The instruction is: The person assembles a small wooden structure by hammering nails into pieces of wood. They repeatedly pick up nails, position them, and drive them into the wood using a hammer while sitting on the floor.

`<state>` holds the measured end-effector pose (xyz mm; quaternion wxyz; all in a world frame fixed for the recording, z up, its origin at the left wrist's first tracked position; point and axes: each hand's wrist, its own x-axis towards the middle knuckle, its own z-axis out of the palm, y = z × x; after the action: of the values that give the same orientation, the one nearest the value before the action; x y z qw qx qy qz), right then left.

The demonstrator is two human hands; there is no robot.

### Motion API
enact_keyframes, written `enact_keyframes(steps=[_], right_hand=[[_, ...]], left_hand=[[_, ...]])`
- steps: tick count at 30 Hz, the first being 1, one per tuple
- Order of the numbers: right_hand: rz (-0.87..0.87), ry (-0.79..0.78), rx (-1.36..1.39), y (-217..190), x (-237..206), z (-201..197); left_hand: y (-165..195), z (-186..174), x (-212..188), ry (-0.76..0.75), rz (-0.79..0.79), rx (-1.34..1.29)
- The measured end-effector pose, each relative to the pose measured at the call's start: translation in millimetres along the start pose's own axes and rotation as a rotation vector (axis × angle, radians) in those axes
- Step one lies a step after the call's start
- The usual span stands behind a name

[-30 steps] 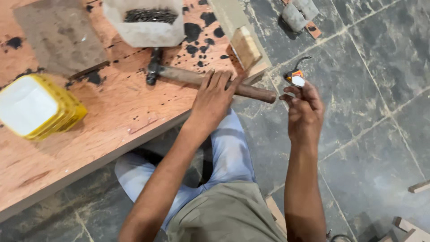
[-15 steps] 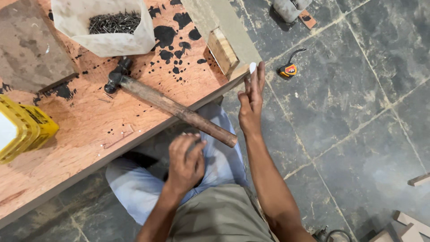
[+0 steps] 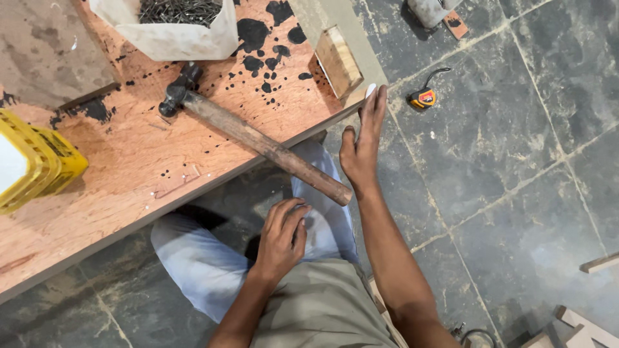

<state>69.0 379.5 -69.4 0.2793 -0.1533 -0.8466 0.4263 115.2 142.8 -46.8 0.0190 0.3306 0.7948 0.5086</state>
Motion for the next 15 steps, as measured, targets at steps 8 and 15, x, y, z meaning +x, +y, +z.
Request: enact_keyframes(steps=[8,15], right_hand=[[-0.065,-0.089,-0.181,-6,-9,-2],[-0.090,-0.168,-0.293,-12,-10,-14]], left_hand=[[6,1,6,-0.021,-0.034,-0.116],[10,5,8,-0.040,-0.040,-0.148]])
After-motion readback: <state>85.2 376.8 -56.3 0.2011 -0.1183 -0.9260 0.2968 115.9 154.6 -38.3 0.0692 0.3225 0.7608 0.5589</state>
